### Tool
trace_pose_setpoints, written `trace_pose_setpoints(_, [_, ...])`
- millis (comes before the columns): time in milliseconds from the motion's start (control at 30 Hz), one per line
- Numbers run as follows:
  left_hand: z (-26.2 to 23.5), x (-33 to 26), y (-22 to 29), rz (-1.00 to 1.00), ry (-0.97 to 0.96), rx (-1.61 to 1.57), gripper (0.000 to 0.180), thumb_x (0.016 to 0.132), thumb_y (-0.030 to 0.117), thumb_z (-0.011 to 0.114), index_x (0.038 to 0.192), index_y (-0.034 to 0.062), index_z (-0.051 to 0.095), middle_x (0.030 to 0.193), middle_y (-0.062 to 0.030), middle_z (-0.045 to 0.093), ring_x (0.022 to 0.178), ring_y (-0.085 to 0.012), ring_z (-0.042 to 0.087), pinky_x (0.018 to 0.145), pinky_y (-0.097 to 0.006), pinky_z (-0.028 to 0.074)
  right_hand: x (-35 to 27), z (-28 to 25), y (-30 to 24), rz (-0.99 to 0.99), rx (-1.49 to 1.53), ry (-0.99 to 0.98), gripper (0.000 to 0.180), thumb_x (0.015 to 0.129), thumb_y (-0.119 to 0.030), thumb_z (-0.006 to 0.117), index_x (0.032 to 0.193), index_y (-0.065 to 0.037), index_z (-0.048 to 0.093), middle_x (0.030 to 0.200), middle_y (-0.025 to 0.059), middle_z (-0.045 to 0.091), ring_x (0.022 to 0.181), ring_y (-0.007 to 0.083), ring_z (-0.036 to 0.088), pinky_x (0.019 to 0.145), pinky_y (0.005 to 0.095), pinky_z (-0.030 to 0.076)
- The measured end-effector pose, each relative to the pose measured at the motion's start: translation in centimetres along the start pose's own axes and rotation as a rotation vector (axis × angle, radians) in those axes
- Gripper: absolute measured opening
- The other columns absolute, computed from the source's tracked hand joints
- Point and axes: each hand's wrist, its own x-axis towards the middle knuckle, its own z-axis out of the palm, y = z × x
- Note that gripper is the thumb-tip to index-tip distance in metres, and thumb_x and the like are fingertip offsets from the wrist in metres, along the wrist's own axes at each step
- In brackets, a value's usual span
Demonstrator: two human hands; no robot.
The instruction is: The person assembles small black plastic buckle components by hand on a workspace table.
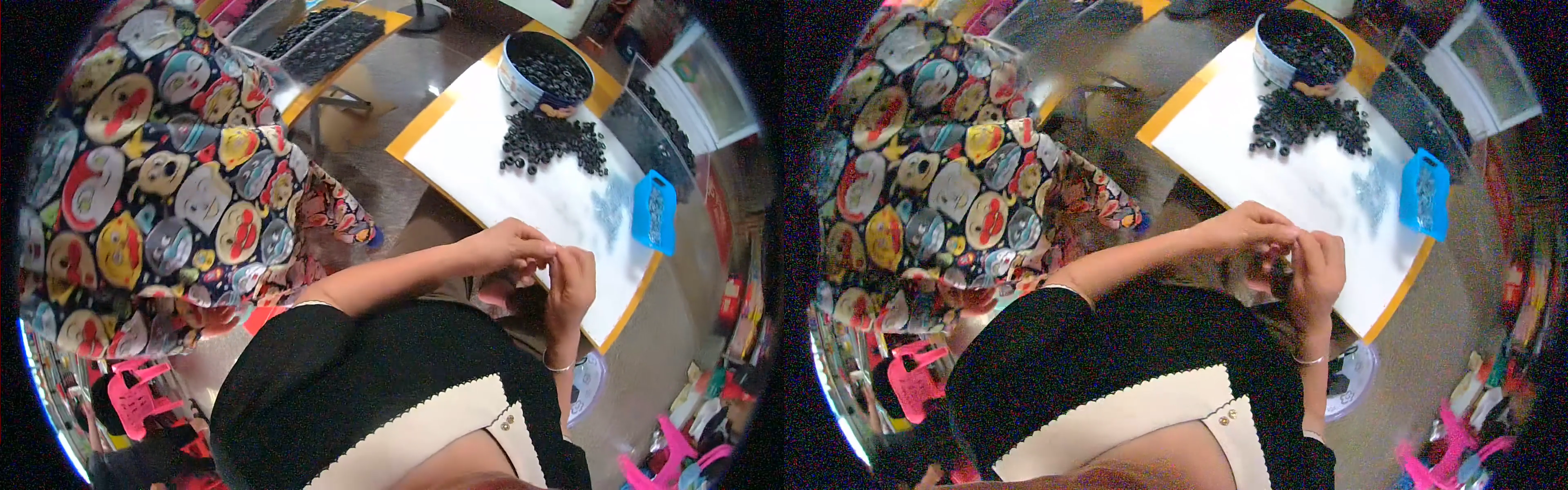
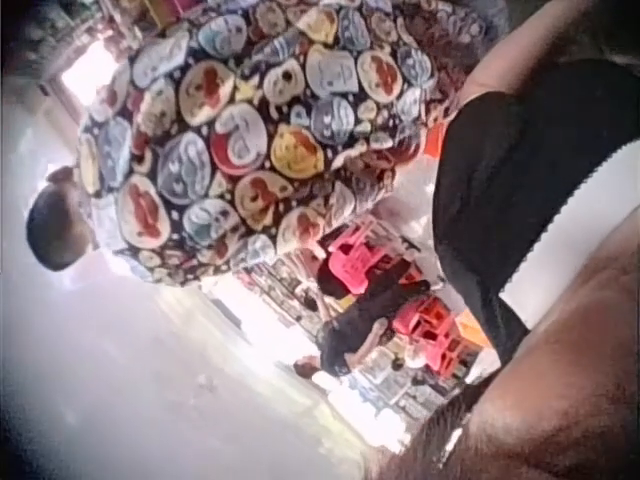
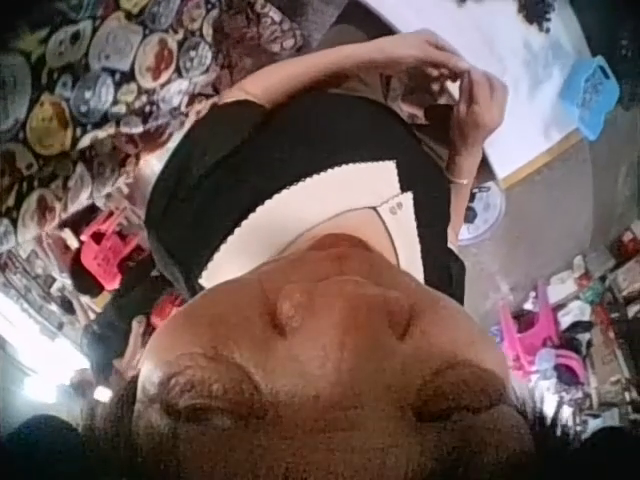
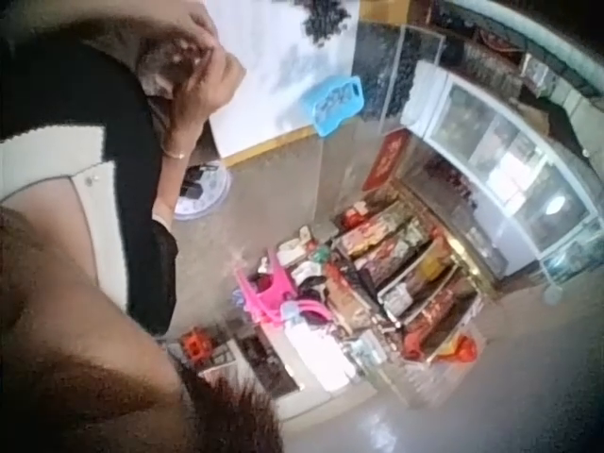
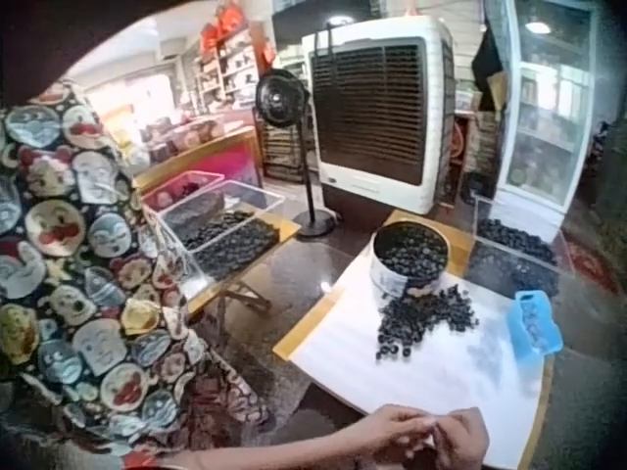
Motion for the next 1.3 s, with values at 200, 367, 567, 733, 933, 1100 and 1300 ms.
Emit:
trace_pose_setpoints(200, [-0.5, -0.1, -0.3, -0.113, -0.12, -0.15, 0.028, 0.092, 0.028, 0.058, 0.092, 0.0004, 0.064, 0.074, -0.0022, 0.059, 0.06, -0.01, 0.056, 0.054, -0.022, 0.047, 0.0, -0.4, -0.4, 0.055, 0.07, -0.037, 0.013, 0.079, -0.004, 0.065, 0.092, -0.002, 0.064, 0.081, 0.0088, 0.051, 0.076, 0.0233, 0.051, 0.063, 0.0308, 0.043])
trace_pose_setpoints(367, [-0.2, 0.2, -0.7, -0.143, -0.129, -0.21, 0.026, 0.093, 0.029, 0.056, 0.092, 0.003, 0.061, 0.071, 0.0003, 0.056, 0.057, -0.0095, 0.053, 0.053, -0.022, 0.045, -0.3, -0.5, 0.0, 0.228, 0.27, -0.107, 0.012, 0.084, -0.003, 0.058, 0.095, -0.001, 0.064, 0.086, 0.0086, 0.051, 0.082, 0.0202, 0.052, 0.073, 0.0274, 0.043])
trace_pose_setpoints(567, [-0.1, 0.8, -1.3, -0.025, -0.048, -0.119, 0.025, 0.094, 0.029, 0.053, 0.093, 0.0045, 0.06, 0.072, 0.0005, 0.052, 0.056, -0.0087, 0.047, 0.051, -0.023, 0.041, 0.6, 0.3, -0.2, 0.388, 0.441, -0.05, 0.024, 0.093, -0.016, 0.049, 0.107, 0.0, 0.06, 0.101, 0.0083, 0.054, 0.094, 0.0188, 0.054, 0.085, 0.0277, 0.042])
trace_pose_setpoints(733, [2.4, 0.1, -1.3, 0.081, 0.129, -0.04, 0.023, 0.095, 0.021, 0.046, 0.085, 0.004, 0.057, 0.073, 0.0005, 0.051, 0.066, -0.0093, 0.049, 0.056, -0.023, 0.041, -1.1, 2.7, -0.1, 0.599, 0.595, -0.097, 0.046, 0.098, -0.037, 0.038, 0.118, 0.002, 0.052, 0.098, 0.0076, 0.057, 0.085, 0.0121, 0.054, 0.072, 0.0229, 0.045])
trace_pose_setpoints(933, [2.7, -0.1, -3.3, 0.193, 0.179, 0.086, 0.026, 0.095, 0.024, 0.045, 0.098, 0.0013, 0.057, 0.083, -0.0022, 0.058, 0.078, -0.0092, 0.053, 0.069, -0.026, 0.046, -1.9, 3.4, -1.4, 0.645, 0.643, 0.034, 0.046, 0.098, -0.037, 0.035, 0.113, 0.002, 0.054, 0.107, 0.012, 0.058, 0.101, 0.0202, 0.054, 0.089, 0.0302, 0.041])
trace_pose_setpoints(1100, [3.4, -0.3, -3.6, 0.182, 0.172, 0.004, 0.026, 0.095, 0.023, 0.045, 0.097, 0.0012, 0.058, 0.083, -0.0026, 0.057, 0.08, -0.0091, 0.053, 0.072, -0.026, 0.045, -2.3, 3.3, -0.8, 0.5, 0.573, 0.062, 0.046, 0.099, -0.038, 0.036, 0.117, 0.001, 0.053, 0.107, 0.0107, 0.058, 0.091, 0.0143, 0.055, 0.079, 0.0267, 0.045])
trace_pose_setpoints(1300, [2.4, -1.1, -1.3, 0.019, 0.16, -0.282, 0.023, 0.096, 0.027, 0.049, 0.096, 0.0055, 0.058, 0.079, -0.0004, 0.056, 0.064, -0.0083, 0.047, 0.054, -0.021, 0.039, -1.0, 2.1, -0.6, 0.708, 0.847, -0.069, 0.025, 0.093, -0.015, 0.048, 0.111, -0.001, 0.059, 0.097, 0.0036, 0.061, 0.08, 0.0105, 0.057, 0.074, 0.0225, 0.047])
